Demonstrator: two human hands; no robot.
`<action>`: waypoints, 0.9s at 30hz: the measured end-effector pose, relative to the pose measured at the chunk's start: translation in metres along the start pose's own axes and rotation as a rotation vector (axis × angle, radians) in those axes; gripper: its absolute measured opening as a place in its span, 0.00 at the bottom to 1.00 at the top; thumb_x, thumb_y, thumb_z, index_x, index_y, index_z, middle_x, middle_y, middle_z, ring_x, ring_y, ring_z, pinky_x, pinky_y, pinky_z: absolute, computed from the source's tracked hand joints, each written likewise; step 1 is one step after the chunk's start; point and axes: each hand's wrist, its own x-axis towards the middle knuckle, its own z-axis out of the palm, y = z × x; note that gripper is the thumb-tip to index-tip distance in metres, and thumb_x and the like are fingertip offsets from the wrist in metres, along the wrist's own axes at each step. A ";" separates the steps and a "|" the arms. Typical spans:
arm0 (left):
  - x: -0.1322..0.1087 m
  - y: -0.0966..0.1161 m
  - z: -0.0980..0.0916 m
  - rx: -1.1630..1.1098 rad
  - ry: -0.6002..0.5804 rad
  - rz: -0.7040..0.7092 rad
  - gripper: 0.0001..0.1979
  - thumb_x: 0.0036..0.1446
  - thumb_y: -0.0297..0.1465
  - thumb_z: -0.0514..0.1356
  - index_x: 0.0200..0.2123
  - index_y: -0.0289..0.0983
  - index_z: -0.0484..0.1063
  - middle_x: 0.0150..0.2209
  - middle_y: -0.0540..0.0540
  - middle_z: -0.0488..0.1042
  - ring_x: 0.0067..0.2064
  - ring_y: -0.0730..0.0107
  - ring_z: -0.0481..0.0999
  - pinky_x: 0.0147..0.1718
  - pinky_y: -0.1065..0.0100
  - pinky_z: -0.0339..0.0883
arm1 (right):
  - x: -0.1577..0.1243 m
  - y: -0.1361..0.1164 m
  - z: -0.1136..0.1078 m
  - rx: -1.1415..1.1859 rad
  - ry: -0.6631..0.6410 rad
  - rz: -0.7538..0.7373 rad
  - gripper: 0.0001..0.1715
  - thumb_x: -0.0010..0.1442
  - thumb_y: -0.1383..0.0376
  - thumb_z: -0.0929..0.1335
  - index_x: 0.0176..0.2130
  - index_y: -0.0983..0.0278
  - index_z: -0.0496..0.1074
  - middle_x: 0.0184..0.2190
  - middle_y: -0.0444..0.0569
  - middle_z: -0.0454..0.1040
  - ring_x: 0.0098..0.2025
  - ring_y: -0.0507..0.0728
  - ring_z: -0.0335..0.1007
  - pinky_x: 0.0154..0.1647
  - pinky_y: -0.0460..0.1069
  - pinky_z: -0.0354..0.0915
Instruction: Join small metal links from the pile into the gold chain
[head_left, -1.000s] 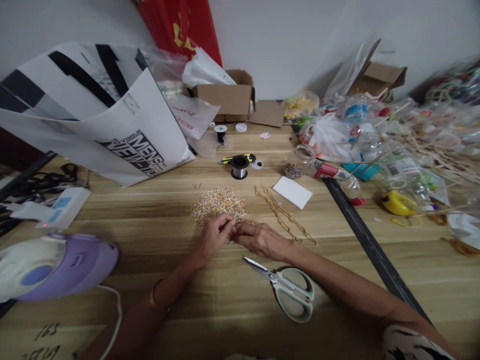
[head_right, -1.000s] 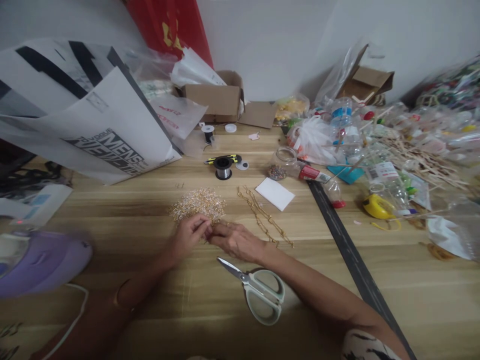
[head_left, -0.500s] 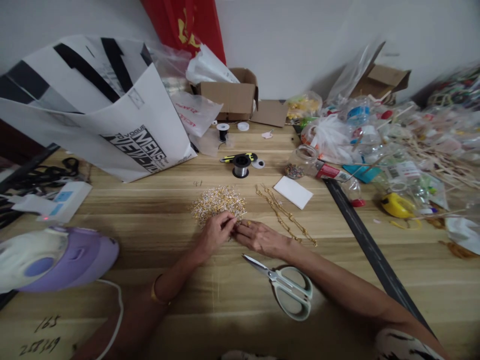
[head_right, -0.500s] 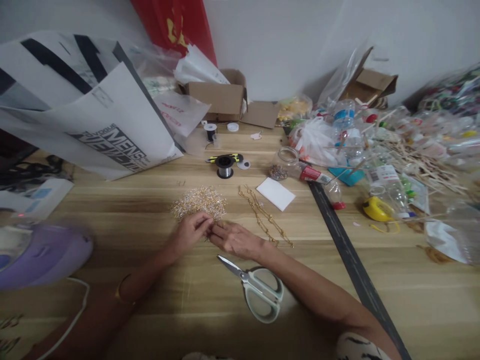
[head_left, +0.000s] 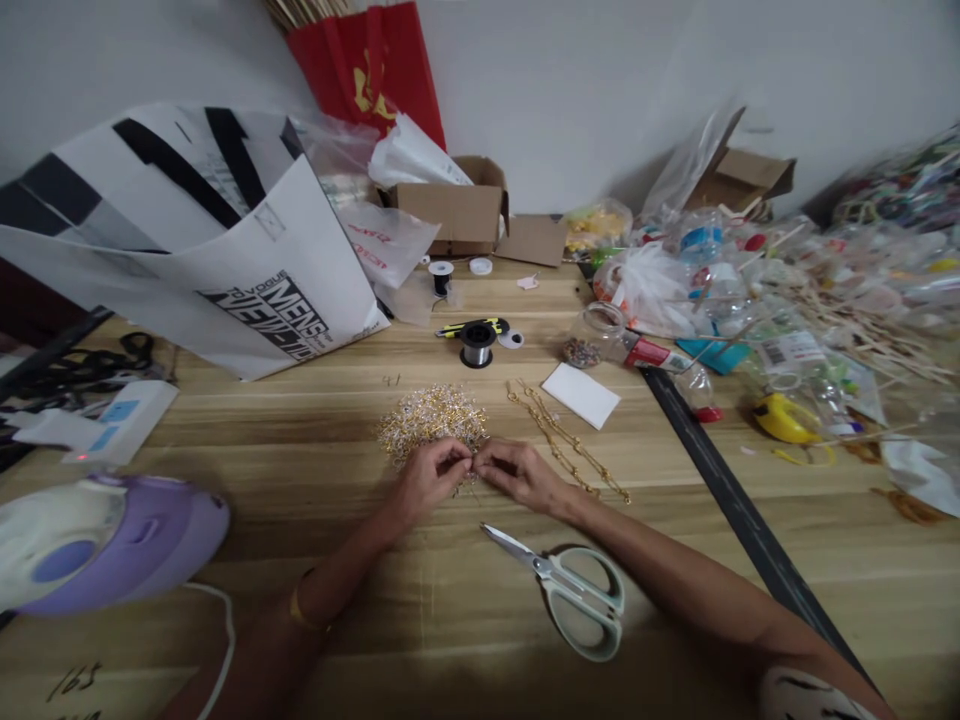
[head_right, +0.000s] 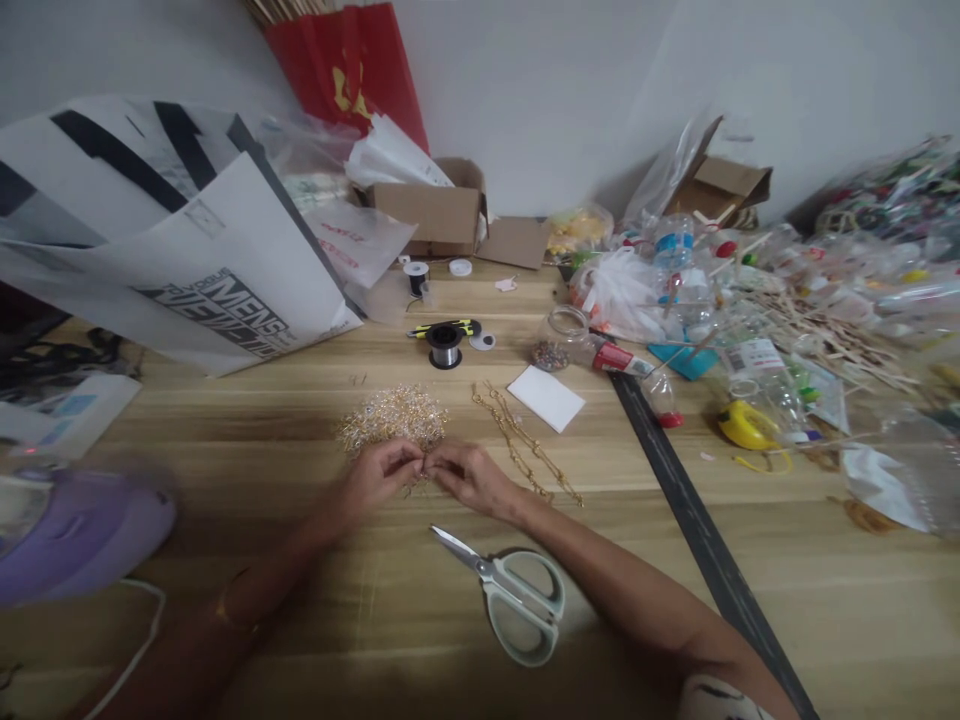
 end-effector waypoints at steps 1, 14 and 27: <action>0.000 0.000 0.001 -0.009 -0.010 -0.003 0.04 0.51 0.29 0.58 0.28 0.33 0.70 0.25 0.48 0.72 0.28 0.72 0.71 0.28 0.73 0.65 | 0.000 0.000 0.000 0.037 0.014 0.047 0.11 0.62 0.62 0.62 0.34 0.67 0.70 0.28 0.46 0.68 0.30 0.51 0.62 0.30 0.44 0.58; -0.002 0.006 0.002 0.080 -0.070 0.028 0.06 0.49 0.30 0.60 0.28 0.32 0.74 0.27 0.46 0.74 0.30 0.71 0.71 0.29 0.73 0.63 | 0.000 -0.020 -0.008 0.320 0.056 0.196 0.18 0.59 0.54 0.64 0.32 0.68 0.68 0.23 0.42 0.62 0.26 0.48 0.55 0.26 0.44 0.51; -0.005 0.013 0.006 -0.078 -0.201 -0.109 0.10 0.49 0.33 0.59 0.22 0.32 0.68 0.19 0.52 0.65 0.22 0.77 0.64 0.22 0.75 0.57 | 0.001 -0.018 -0.010 0.359 -0.012 0.184 0.17 0.58 0.55 0.65 0.32 0.68 0.67 0.23 0.42 0.63 0.26 0.48 0.55 0.27 0.44 0.52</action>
